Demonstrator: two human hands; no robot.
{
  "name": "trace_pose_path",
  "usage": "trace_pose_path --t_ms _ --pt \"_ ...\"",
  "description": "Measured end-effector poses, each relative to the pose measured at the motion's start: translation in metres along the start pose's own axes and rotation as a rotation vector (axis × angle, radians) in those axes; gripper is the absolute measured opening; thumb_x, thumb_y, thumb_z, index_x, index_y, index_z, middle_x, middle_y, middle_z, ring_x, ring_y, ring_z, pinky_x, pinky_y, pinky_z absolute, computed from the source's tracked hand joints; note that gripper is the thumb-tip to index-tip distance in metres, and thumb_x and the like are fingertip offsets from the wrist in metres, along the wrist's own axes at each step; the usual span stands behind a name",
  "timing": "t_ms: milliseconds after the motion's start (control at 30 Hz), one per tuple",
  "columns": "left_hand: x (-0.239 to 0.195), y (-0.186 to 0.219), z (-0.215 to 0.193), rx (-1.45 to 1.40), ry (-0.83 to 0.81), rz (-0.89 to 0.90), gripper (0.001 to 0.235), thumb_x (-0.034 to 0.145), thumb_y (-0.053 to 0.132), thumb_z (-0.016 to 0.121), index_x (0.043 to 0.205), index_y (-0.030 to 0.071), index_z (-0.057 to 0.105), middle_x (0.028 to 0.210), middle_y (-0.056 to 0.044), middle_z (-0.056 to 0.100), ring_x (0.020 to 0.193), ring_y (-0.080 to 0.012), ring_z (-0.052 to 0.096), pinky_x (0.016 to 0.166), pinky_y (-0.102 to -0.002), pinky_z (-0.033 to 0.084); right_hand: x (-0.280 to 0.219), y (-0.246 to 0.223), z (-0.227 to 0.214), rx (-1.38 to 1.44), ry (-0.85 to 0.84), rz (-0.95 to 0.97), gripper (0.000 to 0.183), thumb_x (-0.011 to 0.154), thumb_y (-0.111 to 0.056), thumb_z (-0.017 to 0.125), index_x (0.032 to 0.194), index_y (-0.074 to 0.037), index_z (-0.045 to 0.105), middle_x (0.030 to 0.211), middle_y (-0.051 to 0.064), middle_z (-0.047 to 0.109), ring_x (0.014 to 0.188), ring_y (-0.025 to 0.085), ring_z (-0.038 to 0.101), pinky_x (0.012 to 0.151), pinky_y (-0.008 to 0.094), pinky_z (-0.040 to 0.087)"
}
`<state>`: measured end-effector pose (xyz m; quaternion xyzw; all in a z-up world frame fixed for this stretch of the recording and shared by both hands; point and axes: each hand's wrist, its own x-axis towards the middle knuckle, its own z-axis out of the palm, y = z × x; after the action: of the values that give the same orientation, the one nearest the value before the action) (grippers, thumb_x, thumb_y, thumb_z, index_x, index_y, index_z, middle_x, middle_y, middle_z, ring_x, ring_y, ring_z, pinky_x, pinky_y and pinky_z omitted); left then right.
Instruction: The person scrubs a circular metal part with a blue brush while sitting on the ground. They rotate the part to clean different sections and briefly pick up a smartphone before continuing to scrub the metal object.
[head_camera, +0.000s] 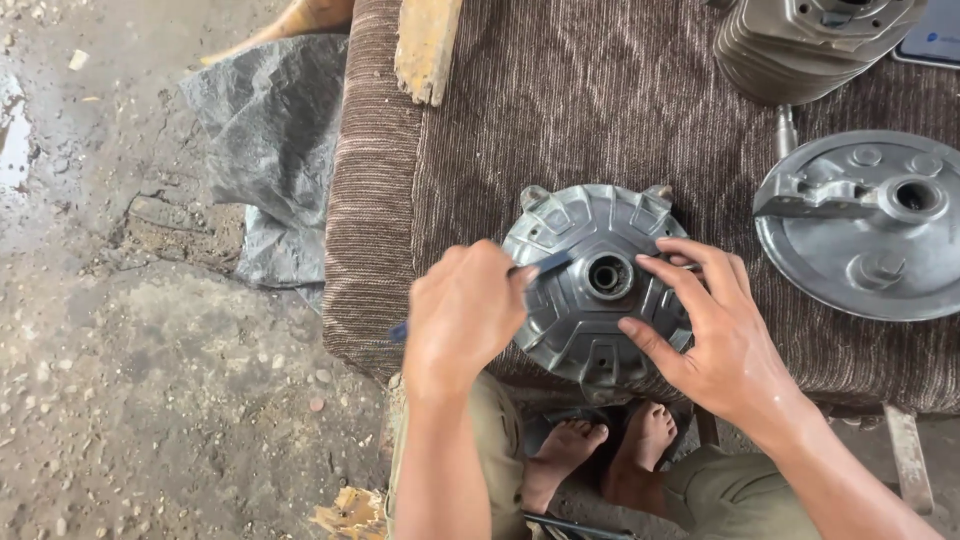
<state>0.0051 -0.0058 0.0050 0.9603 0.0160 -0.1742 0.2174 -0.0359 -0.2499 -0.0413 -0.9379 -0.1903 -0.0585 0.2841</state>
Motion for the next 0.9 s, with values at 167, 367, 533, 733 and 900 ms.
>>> trace_pose_path --t_ms 167,367,533,733,900 --pt "0.011 0.022 0.003 -0.050 -0.046 0.068 0.039 0.107 0.033 0.056 0.087 0.002 0.066 0.090 -0.014 0.073 0.076 -0.0417 0.069 0.072 -0.055 0.052 0.001 -0.002 0.007 -0.062 0.036 -0.032 0.062 0.092 -0.042 0.066 0.140 -0.004 0.057 0.144 0.020 0.050 0.131 0.039 0.044 0.105 0.056 0.045" --pt "-0.005 0.010 -0.011 -0.069 -0.149 0.006 0.043 0.109 0.036 0.047 0.092 0.001 0.067 0.095 -0.016 0.074 0.084 -0.0419 0.070 0.079 -0.057 0.051 -0.002 -0.003 0.006 -0.066 0.033 -0.010 0.064 0.091 -0.043 0.066 0.142 -0.004 0.057 0.146 0.020 0.048 0.131 0.040 0.043 0.104 0.059 0.045" --pt "0.010 0.010 -0.002 -0.031 -0.052 0.028 0.042 0.105 0.034 0.057 0.077 0.003 0.062 0.081 -0.013 0.072 0.084 -0.0444 0.063 0.070 -0.056 0.049 -0.003 -0.004 0.001 -0.052 0.010 -0.016 0.063 0.092 -0.039 0.068 0.143 -0.004 0.055 0.147 0.018 0.046 0.131 0.041 0.044 0.103 0.057 0.045" --pt "0.011 0.024 -0.004 0.096 -0.117 -0.022 0.043 0.104 0.044 0.051 0.093 0.007 0.070 0.098 -0.017 0.073 0.099 -0.0468 0.065 0.079 -0.058 0.049 0.000 0.004 0.001 -0.023 0.036 -0.069 0.059 0.097 -0.042 0.067 0.141 -0.004 0.055 0.145 0.022 0.048 0.132 0.042 0.046 0.111 0.057 0.041" --pt "0.008 0.019 -0.007 -0.040 -0.132 -0.053 0.052 0.110 0.035 0.057 0.069 0.003 0.058 0.058 -0.009 0.058 0.057 -0.0265 0.048 0.060 -0.044 0.039 -0.008 -0.021 -0.020 0.225 0.134 -0.030 0.046 0.097 -0.032 0.066 0.134 -0.006 0.059 0.141 0.019 0.053 0.132 0.035 0.055 0.113 0.052 0.048"
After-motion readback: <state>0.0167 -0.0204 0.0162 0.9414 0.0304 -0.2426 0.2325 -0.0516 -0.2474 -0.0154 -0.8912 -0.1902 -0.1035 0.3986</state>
